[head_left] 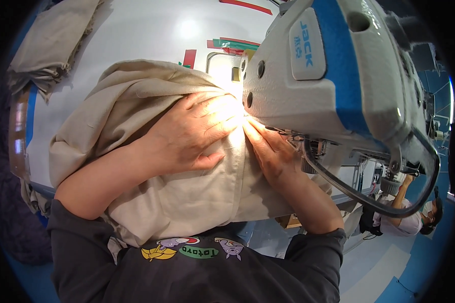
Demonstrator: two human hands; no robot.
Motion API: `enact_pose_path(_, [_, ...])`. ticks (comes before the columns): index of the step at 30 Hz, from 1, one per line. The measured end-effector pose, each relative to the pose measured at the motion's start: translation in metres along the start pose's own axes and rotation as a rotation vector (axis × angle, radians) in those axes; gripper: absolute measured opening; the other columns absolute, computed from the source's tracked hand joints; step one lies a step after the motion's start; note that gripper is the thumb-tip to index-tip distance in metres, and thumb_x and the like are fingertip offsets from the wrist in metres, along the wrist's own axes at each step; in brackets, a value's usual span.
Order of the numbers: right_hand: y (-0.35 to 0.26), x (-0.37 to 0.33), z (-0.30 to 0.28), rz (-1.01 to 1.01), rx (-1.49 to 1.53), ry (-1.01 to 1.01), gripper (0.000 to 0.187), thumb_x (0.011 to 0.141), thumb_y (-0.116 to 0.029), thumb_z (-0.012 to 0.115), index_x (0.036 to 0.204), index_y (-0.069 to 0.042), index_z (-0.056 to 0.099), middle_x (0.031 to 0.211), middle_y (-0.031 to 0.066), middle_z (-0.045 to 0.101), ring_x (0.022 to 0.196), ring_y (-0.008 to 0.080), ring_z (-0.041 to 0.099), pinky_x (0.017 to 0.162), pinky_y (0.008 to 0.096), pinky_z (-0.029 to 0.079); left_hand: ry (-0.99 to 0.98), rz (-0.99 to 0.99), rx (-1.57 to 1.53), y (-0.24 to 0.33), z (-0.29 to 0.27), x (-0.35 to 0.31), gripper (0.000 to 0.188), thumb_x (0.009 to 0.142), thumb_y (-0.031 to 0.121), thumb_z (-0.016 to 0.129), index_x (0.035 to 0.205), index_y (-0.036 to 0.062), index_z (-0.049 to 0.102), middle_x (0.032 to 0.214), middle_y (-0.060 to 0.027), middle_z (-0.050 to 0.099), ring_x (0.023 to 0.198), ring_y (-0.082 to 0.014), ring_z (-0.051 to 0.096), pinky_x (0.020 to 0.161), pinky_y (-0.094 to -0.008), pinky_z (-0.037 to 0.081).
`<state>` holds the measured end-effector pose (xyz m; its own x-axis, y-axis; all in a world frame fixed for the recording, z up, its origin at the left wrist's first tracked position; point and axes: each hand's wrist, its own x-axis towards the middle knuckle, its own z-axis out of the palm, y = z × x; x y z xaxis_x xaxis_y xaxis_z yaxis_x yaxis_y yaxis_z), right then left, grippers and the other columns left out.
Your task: The recorder uses an industrial sewing machine to join pieces of tan-colored fabric.
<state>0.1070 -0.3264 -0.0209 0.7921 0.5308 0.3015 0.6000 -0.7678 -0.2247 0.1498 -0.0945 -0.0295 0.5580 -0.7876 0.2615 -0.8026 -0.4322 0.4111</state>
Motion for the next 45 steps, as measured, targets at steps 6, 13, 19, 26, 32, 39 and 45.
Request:
enact_pose_path(6, [0.007,-0.005,0.006,-0.064,-0.070,0.055,0.037,0.081,-0.001,0.068,0.117,-0.008,0.068,0.116,0.0073,0.066,0.098,0.0221,0.066,0.086,0.0311,0.055,-0.005,-0.013,-0.022,-0.003,0.000,0.003,0.058,0.074,0.026,0.070,0.127,0.0080,0.056,0.133,-0.0120,0.053,0.130,-0.0276,0.046,0.112,-0.0444,0.032])
enact_pose_path(13, [0.031,-0.017,0.009,0.696,0.752,-0.117,0.011,0.092,-0.011,0.067,0.100,-0.004,0.072,0.082,0.0005,0.067,0.072,0.0094,0.060,0.068,0.0256,0.050,0.011,0.015,0.014,-0.008,-0.004,0.006,0.049,0.077,0.019,0.066,0.124,0.0088,0.058,0.130,-0.0101,0.056,0.128,-0.0261,0.047,0.112,-0.0436,0.032])
enact_pose_path(19, [0.072,-0.032,0.016,0.730,0.851,-0.044,0.010,0.092,-0.011,0.068,0.098,-0.004,0.071,0.082,0.0007,0.067,0.072,0.0095,0.060,0.068,0.0256,0.050,0.052,0.045,0.082,-0.011,-0.001,0.009,0.043,0.079,0.018,0.064,0.120,0.0092,0.060,0.127,-0.0077,0.058,0.128,-0.0234,0.048,0.112,-0.0427,0.032])
enact_pose_path(26, [0.084,-0.051,0.033,0.778,0.977,0.058,0.010,0.091,-0.012,0.069,0.097,-0.004,0.071,0.082,0.0010,0.067,0.071,0.0097,0.060,0.068,0.0255,0.050,0.067,0.042,0.055,-0.009,-0.001,0.009,0.043,0.078,0.018,0.066,0.120,0.0085,0.060,0.127,-0.0074,0.058,0.129,-0.0239,0.047,0.111,-0.0419,0.032])
enact_pose_path(32, [0.102,-0.063,0.050,0.823,1.091,0.140,0.009,0.091,-0.012,0.070,0.095,-0.004,0.071,0.082,0.0012,0.067,0.071,0.0098,0.061,0.067,0.0254,0.051,0.030,0.032,0.024,-0.006,-0.004,0.006,0.045,0.077,0.017,0.067,0.120,0.0087,0.058,0.125,-0.0065,0.058,0.128,-0.0238,0.047,0.111,-0.0424,0.032])
enact_pose_path(39, [0.117,-0.081,0.070,0.875,1.224,0.244,0.009,0.090,-0.013,0.070,0.093,-0.004,0.071,0.082,0.0015,0.067,0.070,0.0099,0.061,0.067,0.0254,0.051,0.019,0.031,0.043,-0.009,-0.002,0.007,0.047,0.078,0.017,0.066,0.124,0.0096,0.058,0.128,-0.0064,0.057,0.130,-0.0248,0.045,0.111,-0.0429,0.032])
enact_pose_path(45, [0.115,-0.103,0.076,0.924,1.319,0.361,0.010,0.089,-0.013,0.071,0.091,-0.004,0.070,0.082,0.0017,0.067,0.070,0.0101,0.061,0.067,0.0253,0.051,0.029,0.047,0.064,-0.012,0.002,0.009,0.048,0.079,0.020,0.066,0.125,0.0093,0.058,0.132,-0.0085,0.055,0.131,-0.0259,0.045,0.112,-0.0432,0.031])
